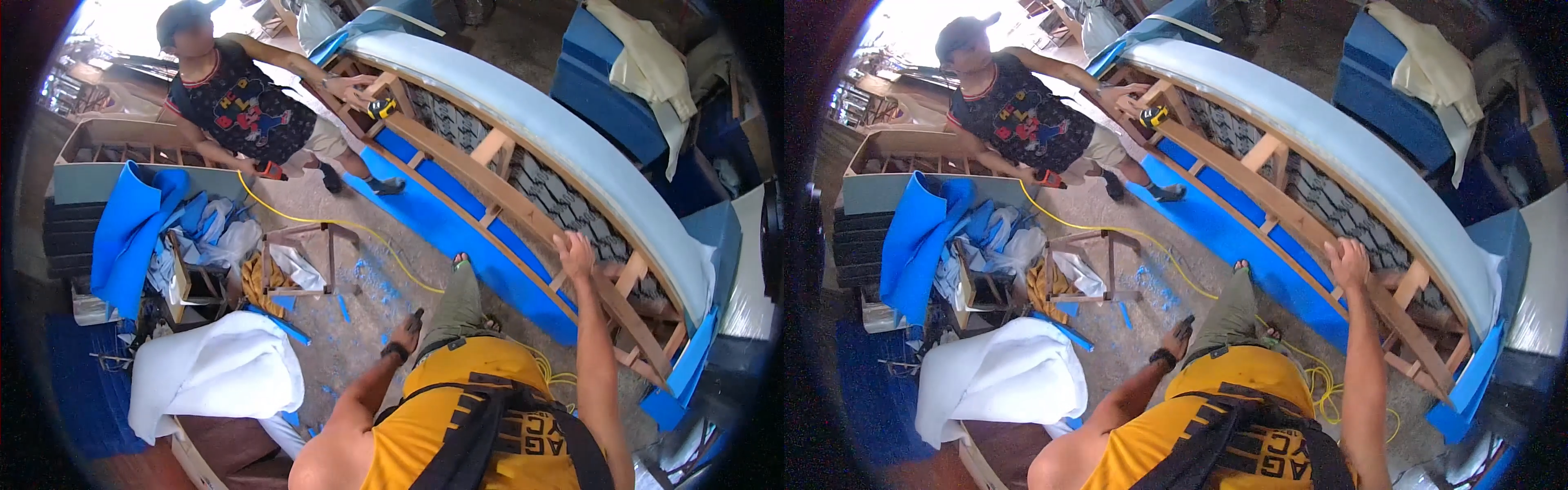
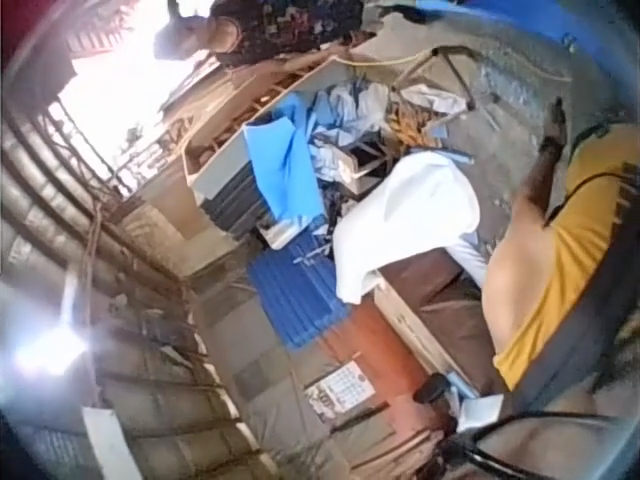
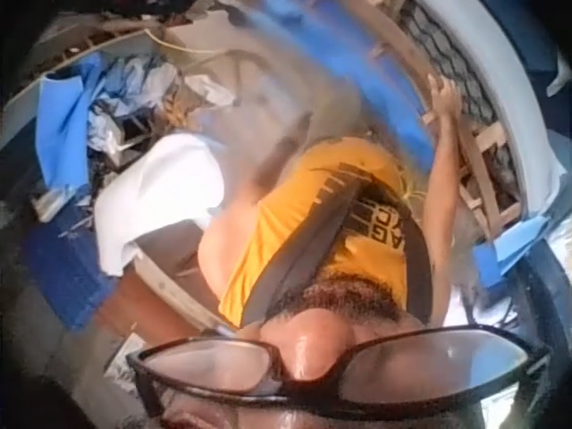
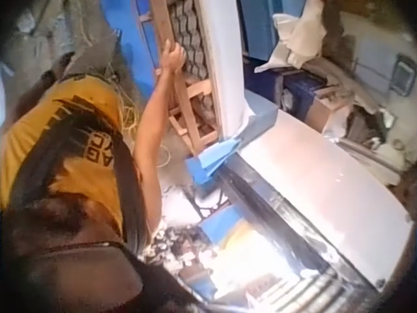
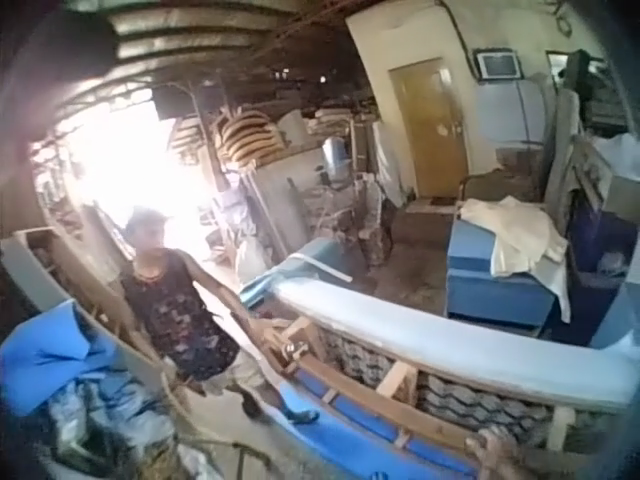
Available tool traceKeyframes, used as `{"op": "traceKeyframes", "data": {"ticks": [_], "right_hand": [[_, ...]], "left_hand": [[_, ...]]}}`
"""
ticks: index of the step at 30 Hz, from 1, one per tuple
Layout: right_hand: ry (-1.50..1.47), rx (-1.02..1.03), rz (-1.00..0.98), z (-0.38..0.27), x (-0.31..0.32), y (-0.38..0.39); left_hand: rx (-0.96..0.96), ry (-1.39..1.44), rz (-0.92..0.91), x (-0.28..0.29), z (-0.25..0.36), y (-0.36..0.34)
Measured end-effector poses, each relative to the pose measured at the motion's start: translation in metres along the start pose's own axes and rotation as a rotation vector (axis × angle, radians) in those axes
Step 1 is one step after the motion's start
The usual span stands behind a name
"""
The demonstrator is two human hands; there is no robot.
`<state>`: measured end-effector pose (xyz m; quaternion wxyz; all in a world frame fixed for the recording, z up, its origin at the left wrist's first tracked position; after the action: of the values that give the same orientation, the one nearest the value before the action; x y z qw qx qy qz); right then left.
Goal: Applying foam and fabric upholstery to a wooden furniture frame using a staple gun and hammer.
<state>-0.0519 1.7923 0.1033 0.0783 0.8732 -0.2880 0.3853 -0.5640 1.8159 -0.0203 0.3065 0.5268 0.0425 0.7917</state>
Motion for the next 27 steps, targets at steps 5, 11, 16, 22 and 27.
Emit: {"op": "traceKeyframes", "data": {"ticks": [5, 11, 16, 22, 27], "right_hand": [[0.043, -0.116, 0.006, -0.035, 0.019, 0.009], [-0.925, 0.040, 0.111, -0.215, 0.157, 0.094], [-1.720, 1.237, -0.876, -0.366, 0.237, 0.164], [-1.781, 1.380, -1.460, -0.446, 0.208, 0.204], [-1.843, 1.210, -1.569, -0.491, 0.155, 0.220]], "left_hand": [[0.270, 0.226, -0.147, -0.082, -0.069, 0.121], [0.539, 0.276, -0.347, -0.145, -0.111, 0.185], [0.335, -0.010, -0.322, -0.077, -0.094, 0.150], [-0.019, -0.030, -0.029, -0.014, -0.099, 0.089], [0.001, 0.145, 0.011, 0.000, -0.127, 0.085]]}}
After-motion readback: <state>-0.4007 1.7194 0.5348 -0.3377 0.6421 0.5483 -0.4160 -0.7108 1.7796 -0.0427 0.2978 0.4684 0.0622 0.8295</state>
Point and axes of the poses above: each hand's wrist, its own y-axis away from the middle knuckle, its own x-axis out of the back of the hand, z = x × y, the point moved 2 cm from there along -y, towards the middle knuckle, and after that the axes turned 15 degrees about -y, right-handed, at the moved point
